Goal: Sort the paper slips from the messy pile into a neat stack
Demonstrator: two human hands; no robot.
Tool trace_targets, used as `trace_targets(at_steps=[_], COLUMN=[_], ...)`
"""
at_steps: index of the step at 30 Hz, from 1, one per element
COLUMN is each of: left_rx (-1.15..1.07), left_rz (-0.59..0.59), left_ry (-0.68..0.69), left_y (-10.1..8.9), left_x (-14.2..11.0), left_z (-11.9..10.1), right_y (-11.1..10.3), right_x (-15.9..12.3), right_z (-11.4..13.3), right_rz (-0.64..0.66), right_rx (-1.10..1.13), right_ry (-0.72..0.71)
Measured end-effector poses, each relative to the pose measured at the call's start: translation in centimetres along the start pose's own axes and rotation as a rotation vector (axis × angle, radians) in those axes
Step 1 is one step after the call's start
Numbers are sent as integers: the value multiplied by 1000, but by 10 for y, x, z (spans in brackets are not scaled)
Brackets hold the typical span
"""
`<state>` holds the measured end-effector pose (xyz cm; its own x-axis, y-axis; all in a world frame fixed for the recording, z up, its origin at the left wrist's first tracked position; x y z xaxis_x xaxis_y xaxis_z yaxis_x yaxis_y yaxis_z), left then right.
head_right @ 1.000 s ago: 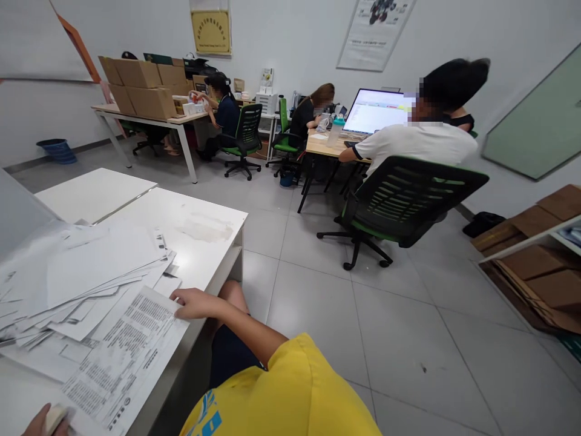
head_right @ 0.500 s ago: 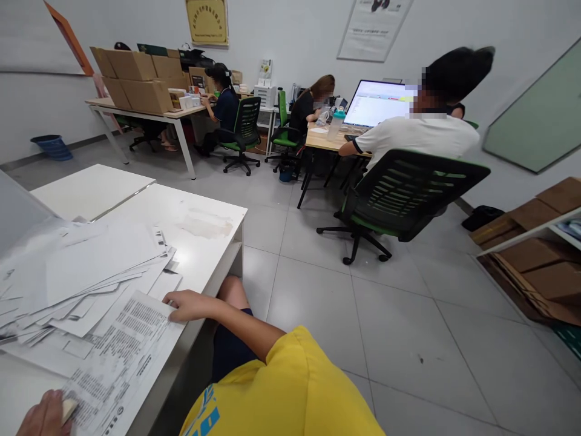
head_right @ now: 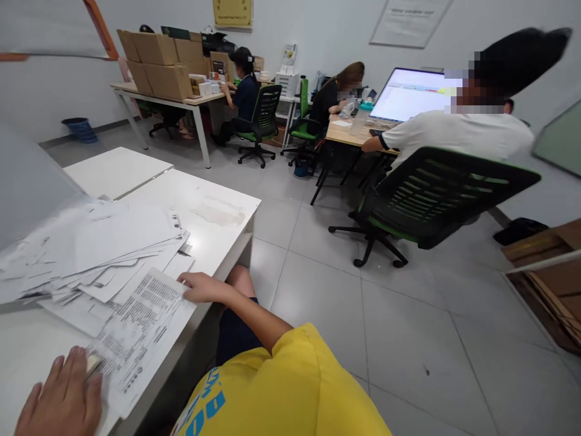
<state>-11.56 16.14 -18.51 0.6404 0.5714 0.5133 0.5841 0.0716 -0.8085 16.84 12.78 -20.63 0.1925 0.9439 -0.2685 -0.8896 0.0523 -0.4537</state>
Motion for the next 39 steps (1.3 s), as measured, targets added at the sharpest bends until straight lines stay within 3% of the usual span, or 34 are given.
trace_targets(at_steps=[4,6,7,9,13,15,17,19,20,22,24,26,29,33,39], left_rx=[193,169,109,-110,-452,-423,-308,-173,-83,113,248,348,458,479,460], left_rz=[-33,-47,-56,-105,-306,-438,-575,-652,-646,-601,-518,-417,-322,-362,-367], left_ry=[149,84,22,-149,-549,-666,-717,-735,-739,-770,-802,-836,-861,-776,-689], left_y=[-7,-14,-17,-24,-39,-61,-95,-130,-145,-173,-188,-192,-188,-185,-180], left_x=[-5,-9,-11,-14,-28,-39,-53,-68,-75,-88,-97,-100,-97,-87,-66], left_z=[-24,-24,-23,-21,-7,15,52,99,122,159,180,180,156,123,114], right_y=[-50,-72,-72,-58,21,56,64,42,22,-14,-30,-35,-38,-50,-57], right_x=[-21,-26,-25,-24,-35,-33,-17,14,30,61,86,97,98,96,99], right_z=[-16,-19,-17,-4,40,61,75,78,75,54,27,11,-3,-23,-34], right_rz=[-244,-322,-305,-247,-3,113,111,-84,-260,-560,-647,-682,-730,-757,-717], right_rx=[200,379,446,526,518,435,316,172,81,-98,-199,-258,-306,-218,-106], right_ry=[18,-26,-53,-103,-174,-202,-254,-295,-281,-109,95,173,202,277,232])
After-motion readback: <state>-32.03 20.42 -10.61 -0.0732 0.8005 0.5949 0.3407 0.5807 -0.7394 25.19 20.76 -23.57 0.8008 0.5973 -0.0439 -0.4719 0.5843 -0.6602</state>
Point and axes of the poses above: each hand's wrist, its own x-axis towards the middle knuckle, its own y-axis out of the palm, z = x × y, the point moved 10 cm from there along x, towards the middle knuckle, and after that the axes turned 10 degrees about y, right-handed, at the moved point
